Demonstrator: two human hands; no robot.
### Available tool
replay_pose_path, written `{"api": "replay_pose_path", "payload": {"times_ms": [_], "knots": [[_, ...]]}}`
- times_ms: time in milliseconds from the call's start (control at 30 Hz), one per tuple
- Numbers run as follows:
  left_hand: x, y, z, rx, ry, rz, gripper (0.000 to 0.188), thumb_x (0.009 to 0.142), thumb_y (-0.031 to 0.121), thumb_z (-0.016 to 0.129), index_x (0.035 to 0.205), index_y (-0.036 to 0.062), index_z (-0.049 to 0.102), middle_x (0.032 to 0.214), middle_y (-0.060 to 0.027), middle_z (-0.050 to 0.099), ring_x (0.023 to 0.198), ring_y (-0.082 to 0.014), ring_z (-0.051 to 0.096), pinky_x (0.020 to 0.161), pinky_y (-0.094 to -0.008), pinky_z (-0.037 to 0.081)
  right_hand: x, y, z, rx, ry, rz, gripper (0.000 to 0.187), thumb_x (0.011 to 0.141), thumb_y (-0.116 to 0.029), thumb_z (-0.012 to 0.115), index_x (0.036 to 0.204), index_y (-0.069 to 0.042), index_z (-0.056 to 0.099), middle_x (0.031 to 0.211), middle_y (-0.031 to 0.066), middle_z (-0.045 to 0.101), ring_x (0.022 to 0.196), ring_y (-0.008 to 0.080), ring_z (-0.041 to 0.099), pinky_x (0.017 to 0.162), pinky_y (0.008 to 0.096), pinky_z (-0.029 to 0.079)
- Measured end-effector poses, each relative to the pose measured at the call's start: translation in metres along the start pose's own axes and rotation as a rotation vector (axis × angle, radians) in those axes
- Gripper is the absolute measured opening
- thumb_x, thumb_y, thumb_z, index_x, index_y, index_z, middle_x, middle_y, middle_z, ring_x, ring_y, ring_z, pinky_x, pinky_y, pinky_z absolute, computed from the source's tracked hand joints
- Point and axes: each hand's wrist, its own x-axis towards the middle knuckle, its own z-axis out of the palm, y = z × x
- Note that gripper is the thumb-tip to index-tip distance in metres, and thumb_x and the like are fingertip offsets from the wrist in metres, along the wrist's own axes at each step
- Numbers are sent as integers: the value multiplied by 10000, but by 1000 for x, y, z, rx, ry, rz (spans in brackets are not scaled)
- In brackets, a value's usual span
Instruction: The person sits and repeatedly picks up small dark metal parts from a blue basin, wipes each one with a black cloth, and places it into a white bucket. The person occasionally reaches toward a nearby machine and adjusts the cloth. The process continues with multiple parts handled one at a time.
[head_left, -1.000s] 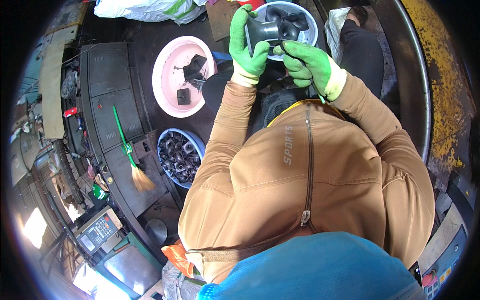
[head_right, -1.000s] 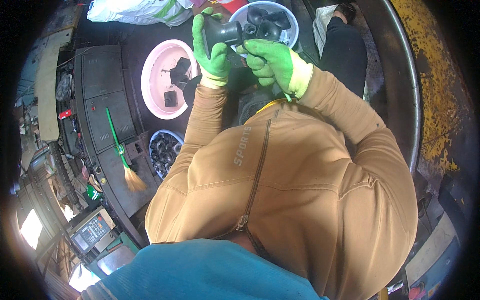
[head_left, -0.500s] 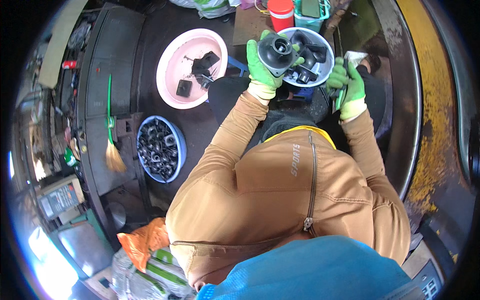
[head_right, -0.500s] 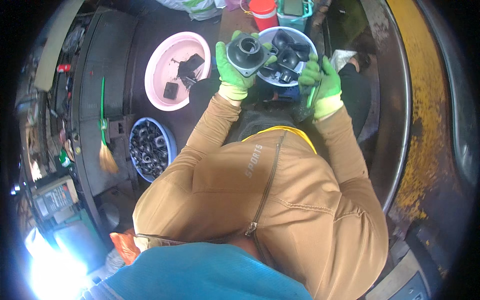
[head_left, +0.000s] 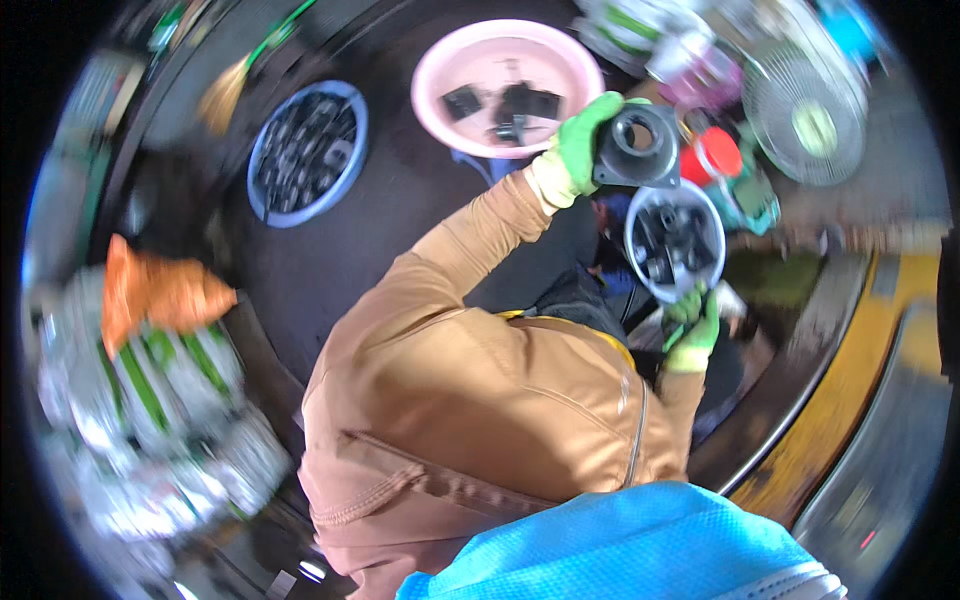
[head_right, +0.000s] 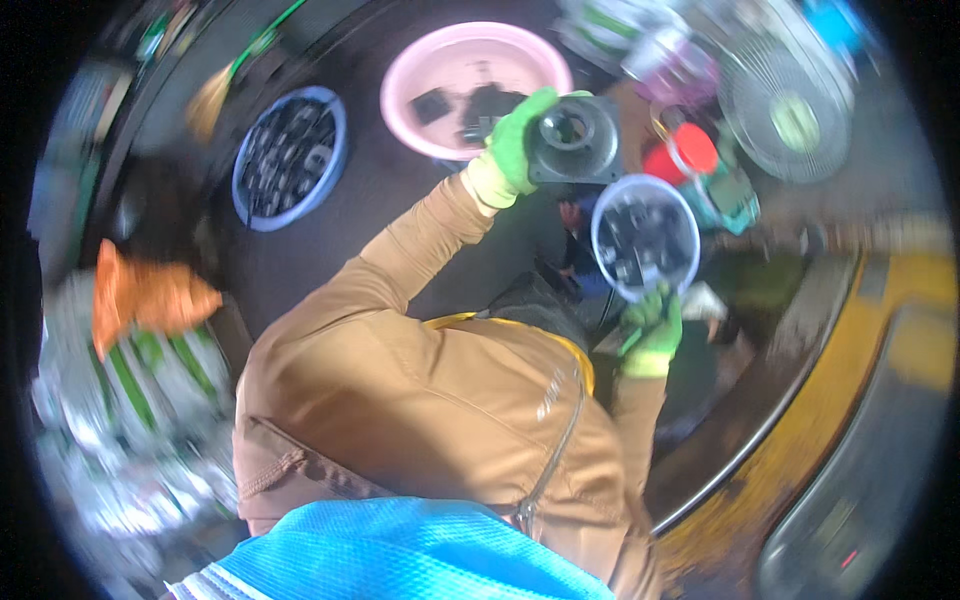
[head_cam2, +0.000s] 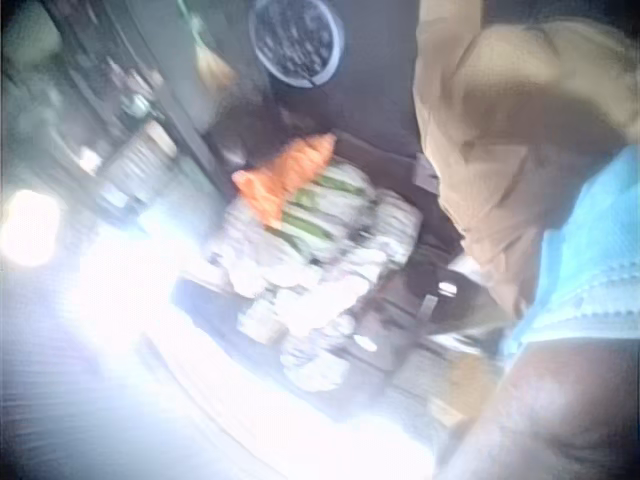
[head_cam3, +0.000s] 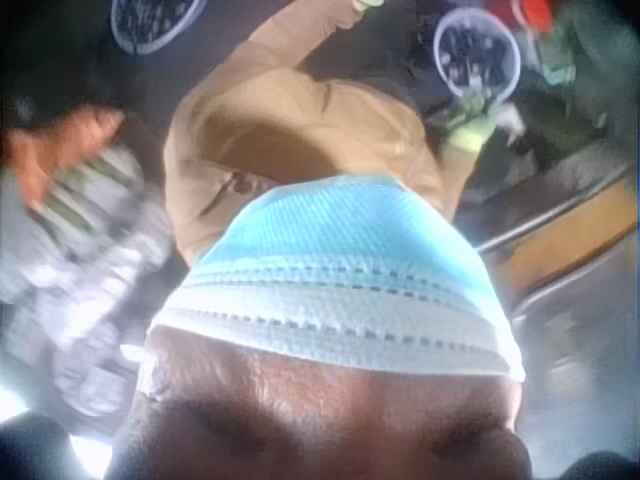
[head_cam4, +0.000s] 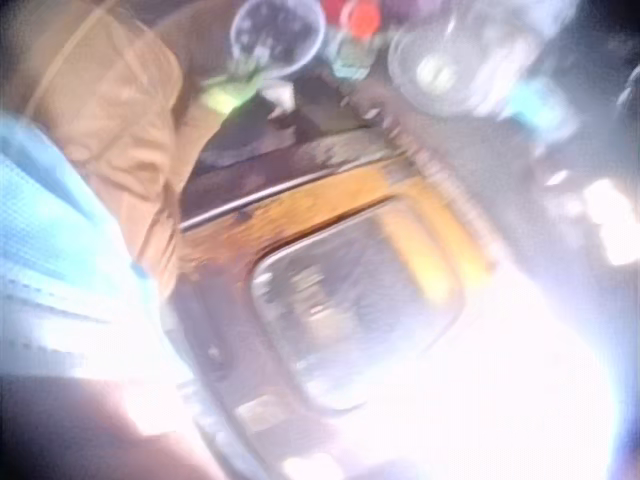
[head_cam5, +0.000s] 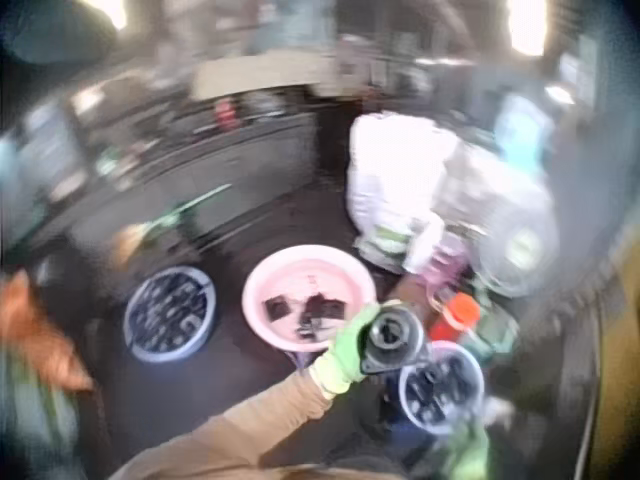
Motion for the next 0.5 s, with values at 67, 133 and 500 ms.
{"api": "replay_pose_path", "payload": {"times_ms": [67, 133, 500], "knots": [[-13, 37, -33, 355, 147, 214, 399, 979, 278, 441, 1237, -5, 553, 1138, -102, 632, 1029, -180, 606, 909, -290, 470, 7, -3, -8, -96, -115, 22, 255, 982, -337, 452, 963, -97, 537, 636, -61, 358, 500, 53, 308, 447, 213, 279], [-41, 65, -78, 835, 493, 453, 281, 886, 134, 528, 1142, 28, 577, 999, -153, 664, 994, -244, 636, 846, -339, 498, 15, -8, -19, -155, -116, 60, 245, 981, -336, 449, 930, -116, 545, 626, -69, 356, 498, 51, 310, 460, 212, 288], [-304, -44, -366, 1021, 1417, -456, 231, 862, 153, 572, 1033, 5, 623, 880, -139, 638, 799, -285, 638, 693, -396, 502, 50, -6, -67, -217, 92, 244, 227, 956, -311, 482, 870, -115, 555, 605, -55, 399, 526, 79, 373, 539, 247, 368]]}}
